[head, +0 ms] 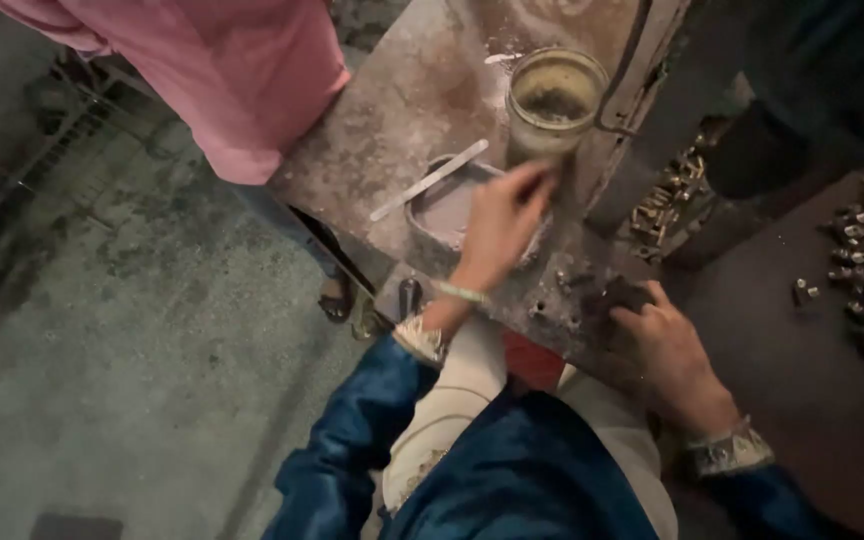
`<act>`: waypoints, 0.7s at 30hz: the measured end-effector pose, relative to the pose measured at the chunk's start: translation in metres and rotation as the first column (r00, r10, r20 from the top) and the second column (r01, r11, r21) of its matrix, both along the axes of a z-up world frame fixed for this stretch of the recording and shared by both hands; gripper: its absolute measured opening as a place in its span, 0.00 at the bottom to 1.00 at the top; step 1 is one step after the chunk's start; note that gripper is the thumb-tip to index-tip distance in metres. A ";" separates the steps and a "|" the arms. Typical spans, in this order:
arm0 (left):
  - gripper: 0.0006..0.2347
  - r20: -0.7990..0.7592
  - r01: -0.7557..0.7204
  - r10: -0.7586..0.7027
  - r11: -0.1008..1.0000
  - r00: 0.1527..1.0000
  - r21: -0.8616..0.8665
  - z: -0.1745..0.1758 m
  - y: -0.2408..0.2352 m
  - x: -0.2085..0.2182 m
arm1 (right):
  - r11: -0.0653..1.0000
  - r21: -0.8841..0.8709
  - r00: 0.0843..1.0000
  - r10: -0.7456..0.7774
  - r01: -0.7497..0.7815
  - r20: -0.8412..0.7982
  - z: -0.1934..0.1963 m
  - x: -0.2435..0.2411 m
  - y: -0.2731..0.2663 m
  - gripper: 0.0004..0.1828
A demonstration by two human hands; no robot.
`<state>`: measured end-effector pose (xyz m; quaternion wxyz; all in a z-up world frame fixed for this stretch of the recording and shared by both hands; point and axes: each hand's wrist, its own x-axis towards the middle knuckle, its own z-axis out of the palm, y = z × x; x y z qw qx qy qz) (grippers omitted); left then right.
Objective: The person operates a manual press machine to shape small metal components. They repeatedly pick up a component, place it into the press, activate the lever to stamp or shape it, and then remove the finished piece, placing it into a container.
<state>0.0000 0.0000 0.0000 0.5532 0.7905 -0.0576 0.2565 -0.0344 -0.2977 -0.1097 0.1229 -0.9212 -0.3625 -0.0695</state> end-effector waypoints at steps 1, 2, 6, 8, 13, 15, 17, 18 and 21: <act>0.11 -0.006 0.006 -0.006 1.000 1.000 -0.001 -0.012 -0.009 -0.017 | 1.000 -0.001 1.000 -0.006 0.006 -0.006 0.024 -0.007 0.013 0.26; 0.11 -0.055 0.074 -0.069 0.994 0.996 0.082 -0.024 -0.017 -0.033 | 0.994 0.081 0.991 -0.060 0.069 -0.119 0.048 -0.013 0.026 0.20; 0.11 -0.078 0.210 -0.203 0.974 0.976 0.088 -0.016 -0.063 -0.074 | 0.761 0.364 0.762 -0.253 0.537 -0.595 0.028 -0.004 0.025 0.17; 0.10 -0.079 0.217 -0.216 0.976 0.973 0.012 -0.009 -0.081 -0.073 | 0.537 0.580 0.691 -0.006 0.612 -0.723 0.044 -0.009 0.032 0.14; 0.10 0.022 0.179 -0.178 0.976 0.984 -0.123 0.010 -0.099 -0.052 | 0.173 0.812 0.789 0.196 0.557 -0.583 0.052 0.012 0.036 0.11; 0.12 0.042 0.190 -0.186 0.967 0.982 -0.172 0.013 -0.100 -0.051 | 0.120 0.823 0.813 0.130 0.556 -0.568 0.053 0.012 0.041 0.10; 0.12 0.038 0.198 -0.194 0.968 0.980 -0.154 0.014 -0.095 -0.047 | 0.106 0.843 0.836 0.110 0.528 -0.537 0.046 0.012 0.045 0.11; 0.12 0.038 0.201 -0.198 0.970 0.980 -0.138 0.015 -0.092 -0.045 | 0.098 0.863 0.859 0.092 0.495 -0.503 0.042 0.012 0.047 0.12; 0.12 -0.017 0.158 -0.163 0.974 0.986 -0.163 0.016 -0.080 -0.051 | 0.061 0.819 0.811 0.113 0.571 -0.574 0.075 -0.001 0.063 0.12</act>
